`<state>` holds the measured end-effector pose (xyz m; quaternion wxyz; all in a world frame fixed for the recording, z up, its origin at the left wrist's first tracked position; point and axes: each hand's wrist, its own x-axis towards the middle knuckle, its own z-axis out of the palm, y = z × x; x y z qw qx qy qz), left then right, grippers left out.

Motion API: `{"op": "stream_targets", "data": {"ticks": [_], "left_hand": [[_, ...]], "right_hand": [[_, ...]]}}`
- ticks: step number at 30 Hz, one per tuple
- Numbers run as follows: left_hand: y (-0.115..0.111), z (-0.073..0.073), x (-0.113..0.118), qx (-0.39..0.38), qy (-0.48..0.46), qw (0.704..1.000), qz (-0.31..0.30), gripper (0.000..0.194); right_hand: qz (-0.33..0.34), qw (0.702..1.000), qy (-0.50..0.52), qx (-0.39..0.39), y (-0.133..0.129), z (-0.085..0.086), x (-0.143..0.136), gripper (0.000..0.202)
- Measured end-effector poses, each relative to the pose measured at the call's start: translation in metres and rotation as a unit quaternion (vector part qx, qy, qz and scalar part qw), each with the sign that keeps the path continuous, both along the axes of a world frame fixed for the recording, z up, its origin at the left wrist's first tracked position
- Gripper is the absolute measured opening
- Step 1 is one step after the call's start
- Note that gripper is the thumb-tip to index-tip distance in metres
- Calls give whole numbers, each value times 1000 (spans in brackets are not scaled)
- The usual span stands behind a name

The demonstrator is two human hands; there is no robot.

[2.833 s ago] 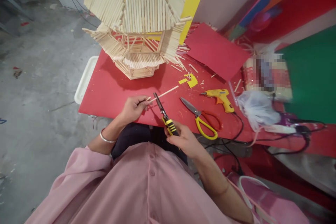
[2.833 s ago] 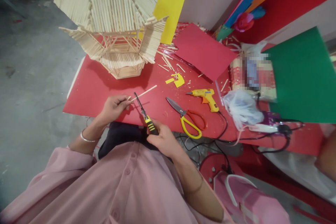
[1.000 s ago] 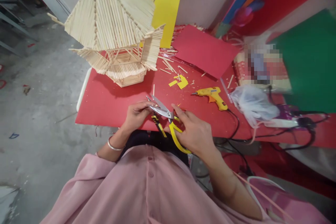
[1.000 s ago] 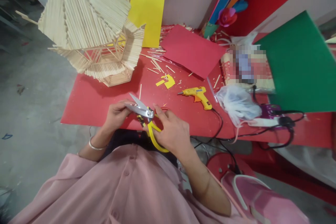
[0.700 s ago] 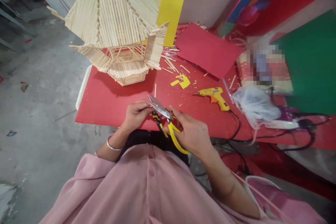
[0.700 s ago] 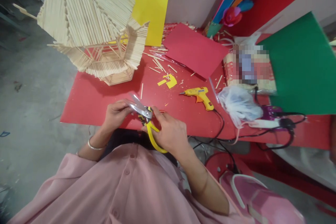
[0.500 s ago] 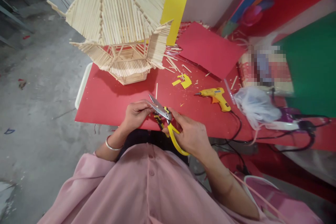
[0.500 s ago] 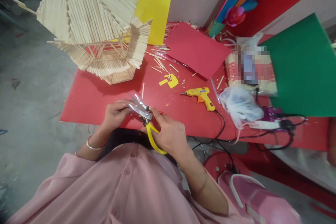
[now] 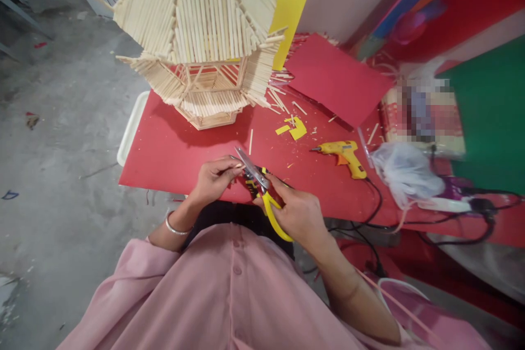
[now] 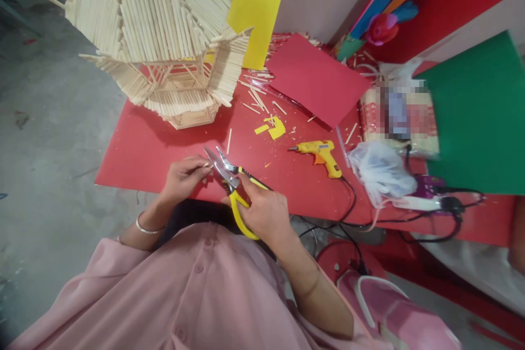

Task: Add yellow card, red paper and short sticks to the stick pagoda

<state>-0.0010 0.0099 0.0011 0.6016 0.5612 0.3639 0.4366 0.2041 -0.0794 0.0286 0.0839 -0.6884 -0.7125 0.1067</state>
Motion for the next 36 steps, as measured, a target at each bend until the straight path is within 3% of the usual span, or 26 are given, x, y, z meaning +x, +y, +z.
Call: {"op": "stream_targets", "data": {"ticks": [7,10,15,17,20,23,25,27,29,30,33,36], "left_hand": [[2,0,-1,-18,0,1000,-18,34],[1,0,-1,-69,-15,997,-21,38],[4,1,-7,-203,-89,975,-8,43],[8,3,-10,-253,-132,958,-2,38],[14,5,-13,-315,-178,932,21,24],[16,7,-12,-363,-193,909,66,5],[16,8,-9,-378,-197,900,90,3],[14,11,-4,-380,-204,896,106,7],[12,13,2,-377,-222,892,116,10],[11,14,6,-376,-234,888,122,12],[11,14,15,-371,-273,876,144,17],[13,11,20,-357,-299,868,175,20]], "right_hand": [[-2,998,27,-51,4,14,-1,70],[-43,998,-3,-48,4,18,9,65],[-173,979,-94,-60,-10,13,64,69],[-190,972,-93,-99,-21,4,94,66],[-158,984,-42,-73,-40,-13,132,68],[-87,996,-8,-27,-52,-18,145,64],[-92,995,-33,20,-51,-11,134,54],[-143,985,-39,89,-41,2,106,42],[-155,975,75,142,-21,13,65,33],[-153,967,155,134,-7,14,42,31],[-116,914,382,69,39,4,-22,32],[-88,857,507,19,81,-21,-60,35]]}}
